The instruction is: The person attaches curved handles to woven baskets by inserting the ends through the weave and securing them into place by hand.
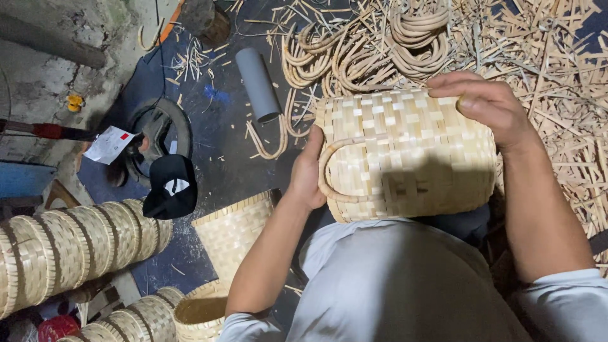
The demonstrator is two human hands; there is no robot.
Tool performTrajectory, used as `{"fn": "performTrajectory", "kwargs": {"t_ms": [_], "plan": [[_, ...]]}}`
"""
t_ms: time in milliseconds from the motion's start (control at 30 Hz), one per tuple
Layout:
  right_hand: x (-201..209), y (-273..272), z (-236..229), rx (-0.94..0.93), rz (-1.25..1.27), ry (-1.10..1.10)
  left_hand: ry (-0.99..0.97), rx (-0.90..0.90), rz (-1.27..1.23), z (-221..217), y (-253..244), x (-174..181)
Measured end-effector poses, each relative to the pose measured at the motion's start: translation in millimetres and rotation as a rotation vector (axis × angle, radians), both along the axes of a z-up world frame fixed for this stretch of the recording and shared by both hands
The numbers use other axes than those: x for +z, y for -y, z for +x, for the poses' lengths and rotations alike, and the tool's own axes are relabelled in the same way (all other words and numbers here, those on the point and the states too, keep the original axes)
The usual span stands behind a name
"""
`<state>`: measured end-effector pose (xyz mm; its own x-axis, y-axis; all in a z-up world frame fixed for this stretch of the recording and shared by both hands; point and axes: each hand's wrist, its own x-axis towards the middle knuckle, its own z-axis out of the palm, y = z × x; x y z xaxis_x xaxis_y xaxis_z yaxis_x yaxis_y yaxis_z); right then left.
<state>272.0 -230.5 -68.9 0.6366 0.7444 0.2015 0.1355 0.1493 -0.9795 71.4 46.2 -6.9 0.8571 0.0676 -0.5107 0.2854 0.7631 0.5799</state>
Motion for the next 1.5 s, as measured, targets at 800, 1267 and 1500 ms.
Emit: {"fn": "performTrajectory", "kwargs": {"t_ms": [800, 1267, 1500], "plan": [[4, 5, -9, -0.010, -0.005, 0.085, 0.069, -0.002, -0.132, -59, -12, -22], [34, 2, -35, -0.007, -0.017, 0.266, -0.238, -0.198, 1.325, -28, 14, 66], [29, 6, -37, -0.014, 0.001, 0.212, -0.187, -0.186, 1.351, -22, 20, 75]]}}
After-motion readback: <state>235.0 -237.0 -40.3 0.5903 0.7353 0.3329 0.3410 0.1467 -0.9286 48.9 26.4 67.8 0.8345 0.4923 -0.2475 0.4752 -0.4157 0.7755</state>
